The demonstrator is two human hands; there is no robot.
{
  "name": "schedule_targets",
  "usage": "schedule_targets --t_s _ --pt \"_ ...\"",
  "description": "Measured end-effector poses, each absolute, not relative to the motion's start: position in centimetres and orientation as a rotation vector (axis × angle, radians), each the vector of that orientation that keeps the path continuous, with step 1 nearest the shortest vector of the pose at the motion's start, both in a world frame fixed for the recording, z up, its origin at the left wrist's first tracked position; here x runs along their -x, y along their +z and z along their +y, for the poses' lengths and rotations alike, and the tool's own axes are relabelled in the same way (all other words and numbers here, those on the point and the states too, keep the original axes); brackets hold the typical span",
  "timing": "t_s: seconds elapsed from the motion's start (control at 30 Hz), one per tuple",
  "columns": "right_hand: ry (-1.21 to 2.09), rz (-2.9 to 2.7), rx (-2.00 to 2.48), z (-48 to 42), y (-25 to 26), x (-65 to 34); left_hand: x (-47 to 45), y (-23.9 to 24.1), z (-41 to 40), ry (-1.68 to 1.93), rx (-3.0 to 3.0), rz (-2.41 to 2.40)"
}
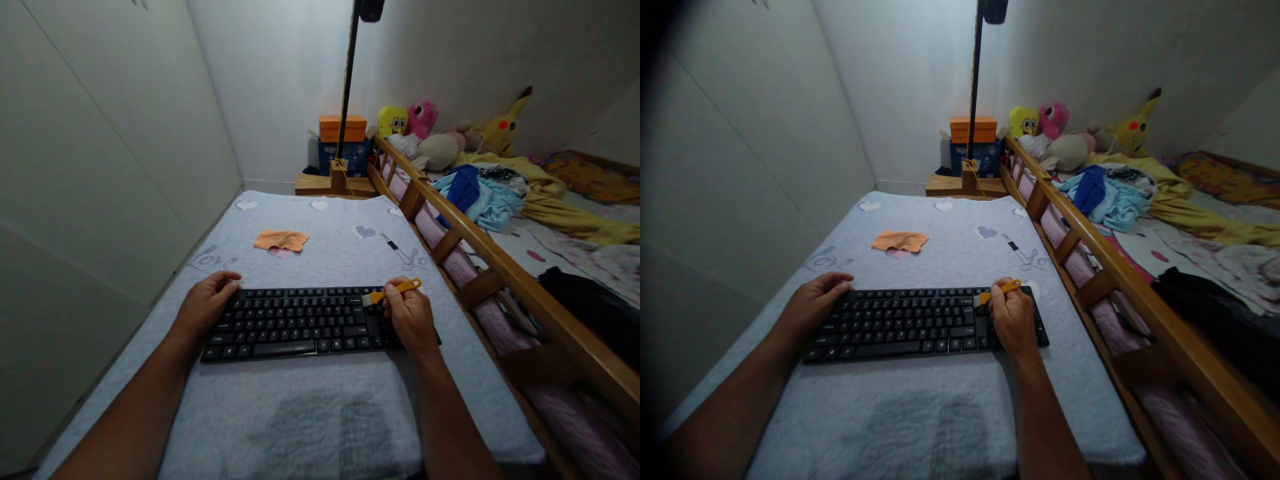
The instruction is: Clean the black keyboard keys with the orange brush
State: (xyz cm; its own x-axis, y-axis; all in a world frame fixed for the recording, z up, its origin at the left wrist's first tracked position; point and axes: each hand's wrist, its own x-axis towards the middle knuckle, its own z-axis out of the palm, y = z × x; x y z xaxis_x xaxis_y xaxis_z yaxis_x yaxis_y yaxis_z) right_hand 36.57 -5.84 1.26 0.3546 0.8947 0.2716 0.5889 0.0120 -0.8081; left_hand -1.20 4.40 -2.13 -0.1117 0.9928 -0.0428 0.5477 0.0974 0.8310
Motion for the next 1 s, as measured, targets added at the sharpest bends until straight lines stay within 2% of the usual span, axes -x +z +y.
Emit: schedule_targets --t_s 0.5,0.8,1.0 --pt "0.486 -1.360 1.665 -6.2 1.4 -36.7 1.5 -2.4 4.7 0.862 -1.567 1.741" --pt "0.718 -1.317 1.617 -6.9 1.6 -36.8 1.6 -2.7 4.7 0.856 -1.585 1.763" --pt "0.669 -1.317 1.634 -7.1 1.8 -36.9 1.6 -2.9 4.6 0.871 -1.563 1.745"
